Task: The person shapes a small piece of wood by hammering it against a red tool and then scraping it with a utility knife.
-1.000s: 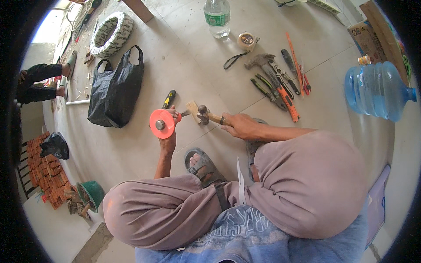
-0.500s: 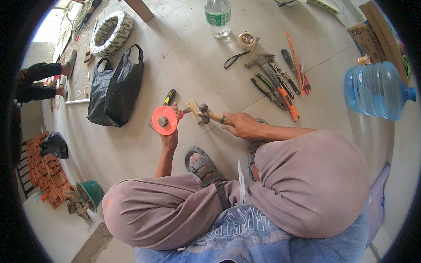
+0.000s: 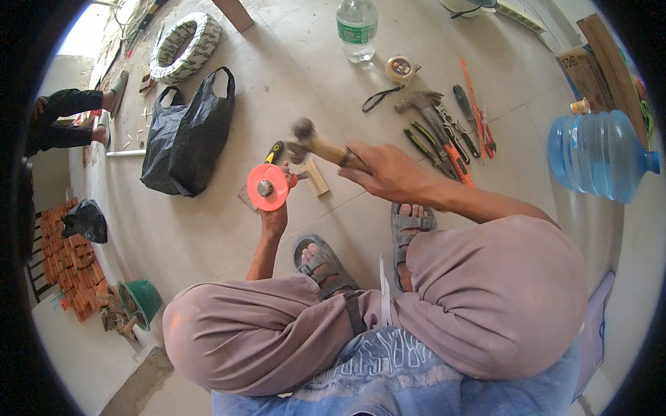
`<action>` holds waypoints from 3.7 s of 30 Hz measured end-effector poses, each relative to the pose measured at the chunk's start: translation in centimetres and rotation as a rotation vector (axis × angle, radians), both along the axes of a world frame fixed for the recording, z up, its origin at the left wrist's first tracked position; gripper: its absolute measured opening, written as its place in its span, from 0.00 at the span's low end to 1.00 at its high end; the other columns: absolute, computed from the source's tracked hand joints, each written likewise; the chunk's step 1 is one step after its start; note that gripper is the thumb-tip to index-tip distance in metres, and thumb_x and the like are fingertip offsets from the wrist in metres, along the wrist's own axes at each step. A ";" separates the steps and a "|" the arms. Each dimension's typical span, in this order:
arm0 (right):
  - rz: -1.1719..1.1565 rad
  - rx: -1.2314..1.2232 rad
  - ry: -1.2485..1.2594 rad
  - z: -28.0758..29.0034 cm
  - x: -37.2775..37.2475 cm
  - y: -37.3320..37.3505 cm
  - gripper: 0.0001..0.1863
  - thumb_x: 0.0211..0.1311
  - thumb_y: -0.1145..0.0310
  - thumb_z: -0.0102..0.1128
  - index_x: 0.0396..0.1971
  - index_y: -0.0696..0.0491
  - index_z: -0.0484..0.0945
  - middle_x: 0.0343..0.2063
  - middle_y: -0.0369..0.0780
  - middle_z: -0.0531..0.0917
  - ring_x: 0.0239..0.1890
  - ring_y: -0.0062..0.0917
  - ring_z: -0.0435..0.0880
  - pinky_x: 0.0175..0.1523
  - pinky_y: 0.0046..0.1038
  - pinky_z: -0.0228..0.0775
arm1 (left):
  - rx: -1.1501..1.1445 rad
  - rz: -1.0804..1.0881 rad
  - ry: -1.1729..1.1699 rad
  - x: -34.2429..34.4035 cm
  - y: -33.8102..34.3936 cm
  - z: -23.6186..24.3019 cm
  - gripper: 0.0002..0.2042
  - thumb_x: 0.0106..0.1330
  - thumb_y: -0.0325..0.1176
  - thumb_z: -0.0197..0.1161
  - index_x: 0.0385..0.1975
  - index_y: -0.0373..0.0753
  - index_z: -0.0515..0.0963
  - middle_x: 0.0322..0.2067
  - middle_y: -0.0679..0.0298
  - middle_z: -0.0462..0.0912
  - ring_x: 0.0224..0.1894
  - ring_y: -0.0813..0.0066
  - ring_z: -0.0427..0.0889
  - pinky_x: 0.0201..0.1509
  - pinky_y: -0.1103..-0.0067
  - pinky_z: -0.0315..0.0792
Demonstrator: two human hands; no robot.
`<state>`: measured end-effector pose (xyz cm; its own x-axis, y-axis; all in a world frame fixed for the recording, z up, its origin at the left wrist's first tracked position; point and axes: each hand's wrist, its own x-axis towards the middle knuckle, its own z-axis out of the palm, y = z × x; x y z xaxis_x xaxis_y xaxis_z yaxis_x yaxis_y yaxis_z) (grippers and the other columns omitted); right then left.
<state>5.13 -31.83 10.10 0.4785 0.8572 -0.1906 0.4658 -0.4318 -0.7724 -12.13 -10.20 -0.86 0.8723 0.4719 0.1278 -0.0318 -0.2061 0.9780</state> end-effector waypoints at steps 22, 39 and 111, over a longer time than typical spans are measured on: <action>0.340 0.202 -0.220 8.4 1.2 2.2 0.17 0.63 0.57 0.61 0.39 0.54 0.69 0.21 0.46 0.78 0.25 0.46 0.80 0.29 0.43 0.69 | 0.098 0.025 0.127 1.8 -2.0 0.7 0.12 0.67 0.26 0.57 0.49 0.36 0.75 0.51 0.60 0.78 0.56 0.67 0.74 0.67 0.70 0.62; 0.058 -0.091 -0.275 -10.7 -0.4 0.3 0.20 0.64 0.60 0.57 0.50 0.55 0.67 0.27 0.53 0.80 0.31 0.53 0.79 0.37 0.52 0.68 | 0.105 -0.007 0.079 -2.3 -3.7 -0.1 0.13 0.65 0.26 0.58 0.49 0.37 0.75 0.49 0.59 0.77 0.56 0.66 0.74 0.69 0.67 0.61; 0.119 -0.020 -0.328 -13.9 -0.3 1.9 0.20 0.64 0.58 0.56 0.51 0.53 0.69 0.23 0.46 0.81 0.27 0.45 0.82 0.31 0.45 0.72 | 0.057 -0.049 -0.084 -0.8 -3.1 0.6 0.04 0.69 0.27 0.55 0.36 0.36 0.76 0.36 0.63 0.77 0.44 0.72 0.78 0.69 0.57 0.61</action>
